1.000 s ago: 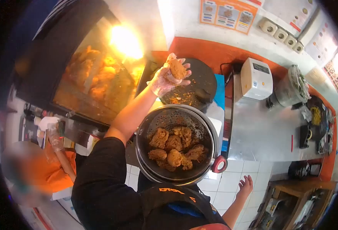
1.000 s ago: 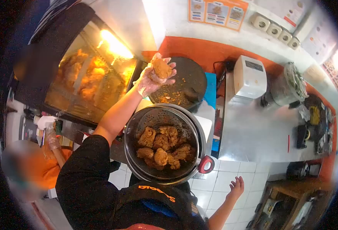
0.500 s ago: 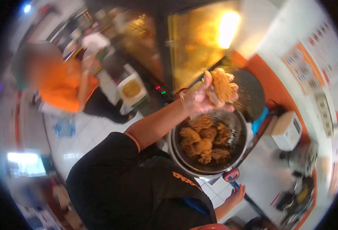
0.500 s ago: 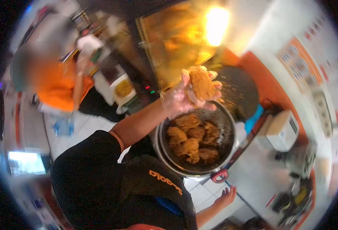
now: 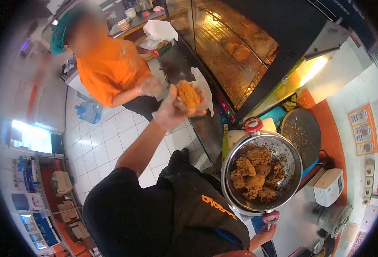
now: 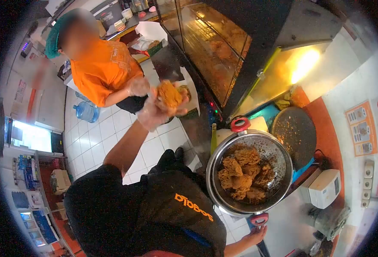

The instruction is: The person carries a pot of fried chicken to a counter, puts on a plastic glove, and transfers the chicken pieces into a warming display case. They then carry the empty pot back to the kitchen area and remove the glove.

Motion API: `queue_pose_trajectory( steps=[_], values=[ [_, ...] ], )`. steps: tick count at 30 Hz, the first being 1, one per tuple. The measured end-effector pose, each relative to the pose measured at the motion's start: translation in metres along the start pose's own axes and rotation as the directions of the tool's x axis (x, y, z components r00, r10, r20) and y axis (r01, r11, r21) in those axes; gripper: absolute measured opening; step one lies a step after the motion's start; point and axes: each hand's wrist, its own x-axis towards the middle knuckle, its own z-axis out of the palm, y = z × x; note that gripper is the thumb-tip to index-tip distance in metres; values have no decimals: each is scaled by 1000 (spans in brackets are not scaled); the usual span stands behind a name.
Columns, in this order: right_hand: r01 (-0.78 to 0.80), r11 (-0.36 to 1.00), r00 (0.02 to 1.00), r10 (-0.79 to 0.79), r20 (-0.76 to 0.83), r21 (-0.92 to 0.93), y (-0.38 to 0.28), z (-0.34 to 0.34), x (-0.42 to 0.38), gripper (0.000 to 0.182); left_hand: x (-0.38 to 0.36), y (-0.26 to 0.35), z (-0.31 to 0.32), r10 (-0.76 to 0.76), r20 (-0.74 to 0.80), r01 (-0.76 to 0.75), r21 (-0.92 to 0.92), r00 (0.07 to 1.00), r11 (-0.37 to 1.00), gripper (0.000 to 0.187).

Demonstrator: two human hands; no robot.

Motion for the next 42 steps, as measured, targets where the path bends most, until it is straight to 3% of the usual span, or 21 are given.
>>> queue_pose_trajectory(
  steps=[3,5,8,10,12,13,14,15,16,20,22,24,25,26,27,29,33,35,37,41,42],
  values=[
    [-5,999,1000,6,-26,34,-11,12,-25,43,12,26,-34,93,49,-93,-6,994,996,62],
    [-15,999,999,17,-47,38,-8,13,-31,43,22,49,-55,132,-23,-128,146,991,981,68],
    [-26,998,999,28,-30,60,-7,16,-48,42,36,59,-87,61,-138,-29,222,989,975,62],
    [-11,999,997,8,-71,-44,-10,20,-64,44,50,50,-119,0,-213,57,262,977,964,60],
    [-22,1000,996,20,-87,-23,-5,18,-70,46,64,33,-149,-31,-287,235,715,957,658,64],
    [-31,1000,995,31,-90,1,-4,19,-76,47,71,30,-151,-47,-289,247,712,956,658,64],
    [-47,999,995,46,-89,-5,-6,20,-81,49,79,26,-153,-97,-441,448,838,892,312,65],
    [-49,999,993,48,-103,-7,-7,21,-86,49,86,20,-154,-80,-582,576,813,809,-86,67],
    [-53,999,994,53,-97,4,-7,22,-88,48,78,28,-99,-68,-563,559,826,824,-66,69],
    [-68,997,992,71,-99,33,-6,23,-89,48,76,42,-93,-97,-528,532,847,844,15,51],
    [-51,996,993,58,-100,67,-8,30,-93,46,67,46,-72,205,-390,430,877,898,-216,48],
    [-32,994,994,42,-102,104,-9,35,-97,45,51,42,-61,143,-158,160,987,977,1,47],
    [-24,994,996,33,-79,106,-9,34,-96,45,42,30,-40,147,-173,133,961,974,244,43],
    [-50,996,994,57,-98,75,-21,44,-108,45,33,23,-34,66,-77,59,968,995,245,42],
    [23,996,998,-19,-55,82,-12,37,-105,44,22,10,-12,-3,-137,124,884,991,450,44],
    [14,991,996,-2,-86,136,-3,34,-100,44,13,-19,-1,-153,-231,276,747,961,604,45],
    [-28,989,996,40,-83,146,2,38,-107,41,17,-66,-5,-42,8,12,884,999,468,44],
    [-61,988,993,75,-96,142,8,40,-107,44,30,-79,4,142,-33,-41,873,989,486,40],
    [-82,990,993,91,-76,116,19,40,-104,43,47,-80,12,249,-146,-61,740,957,669,33],
    [-121,978,993,119,20,172,37,50,-113,38,85,-56,17,545,-69,-313,756,836,576,30],
    [-153,969,988,149,38,193,42,55,-114,37,90,-44,39,537,-200,-317,623,819,715,30]
  ],
)
